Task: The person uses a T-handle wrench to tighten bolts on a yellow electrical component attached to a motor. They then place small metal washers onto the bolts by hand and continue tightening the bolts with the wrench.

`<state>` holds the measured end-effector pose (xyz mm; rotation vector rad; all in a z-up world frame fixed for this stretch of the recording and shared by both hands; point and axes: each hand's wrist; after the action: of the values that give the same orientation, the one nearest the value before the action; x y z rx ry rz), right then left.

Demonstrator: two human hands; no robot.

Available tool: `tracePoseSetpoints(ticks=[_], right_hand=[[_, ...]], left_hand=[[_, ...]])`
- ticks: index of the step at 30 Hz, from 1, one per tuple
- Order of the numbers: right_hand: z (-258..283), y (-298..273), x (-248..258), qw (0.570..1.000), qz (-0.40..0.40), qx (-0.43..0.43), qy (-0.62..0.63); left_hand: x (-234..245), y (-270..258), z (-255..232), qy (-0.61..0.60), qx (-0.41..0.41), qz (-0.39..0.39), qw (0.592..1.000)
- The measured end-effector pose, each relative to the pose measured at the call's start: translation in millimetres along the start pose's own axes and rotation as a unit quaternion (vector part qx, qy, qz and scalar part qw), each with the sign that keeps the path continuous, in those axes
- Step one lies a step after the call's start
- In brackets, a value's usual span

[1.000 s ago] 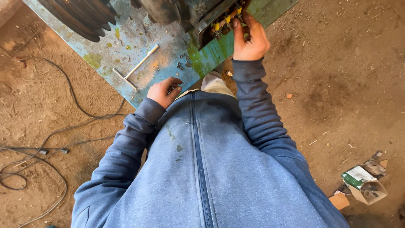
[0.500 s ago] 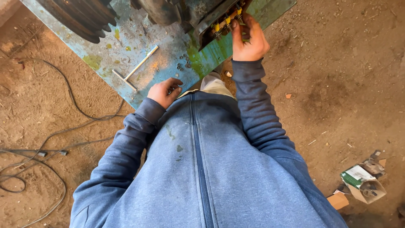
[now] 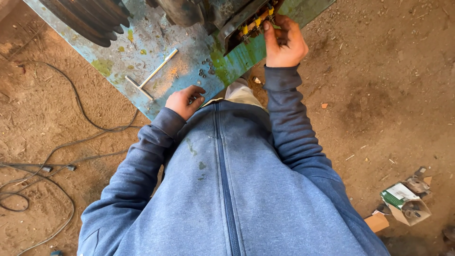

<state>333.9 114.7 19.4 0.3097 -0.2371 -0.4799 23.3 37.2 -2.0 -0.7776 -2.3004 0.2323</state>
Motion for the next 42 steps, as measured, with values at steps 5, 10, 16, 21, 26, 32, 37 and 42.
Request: tracePoseSetpoints(ticks=[5,10,16,21,26,32,37,42], right_hand=[[-1,-2,2,1.0,0.002,0.011,0.01],[2,-8,12,1.0,0.006,-0.009,-0.002],[-35,-75,4,0.976,0.194,-0.031,-0.091],[-80,-114,-34,0.9,0.397,-0.093,-0.153],[-66,-92,-14,0.946,0.29,-0.112,-0.091],[5,-37,10,0.997,0.066,-0.043,-0.02],[13,-22,-10,0.995,0.051,0.07,-0.05],[11,-23,-12,0.999,0.018,0.042,-0.014]], left_hand=[[-1,1,1,0.0,0.0,0.0,1.0],[-4,3,2,0.004,0.006,0.0,1.0],[-4,2,5,-0.001,0.013,-0.003,1.0],[5,-1,-3,0.01,0.026,0.016,0.999],[3,-4,4,0.007,0.023,-0.003,1.0],[-4,-8,15,-0.007,0.028,-0.009,1.0],[2,0,7,0.0,0.016,-0.004,1.0],[8,1,5,0.004,0.007,-0.009,1.0]])
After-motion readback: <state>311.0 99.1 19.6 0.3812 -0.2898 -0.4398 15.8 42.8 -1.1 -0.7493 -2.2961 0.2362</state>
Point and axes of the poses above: each hand's wrist, its own y-axis towards the middle knuckle, its own x-axis out of the back of the hand, z = x × y, and after that the axes turned 10 degrees about y, right-handed
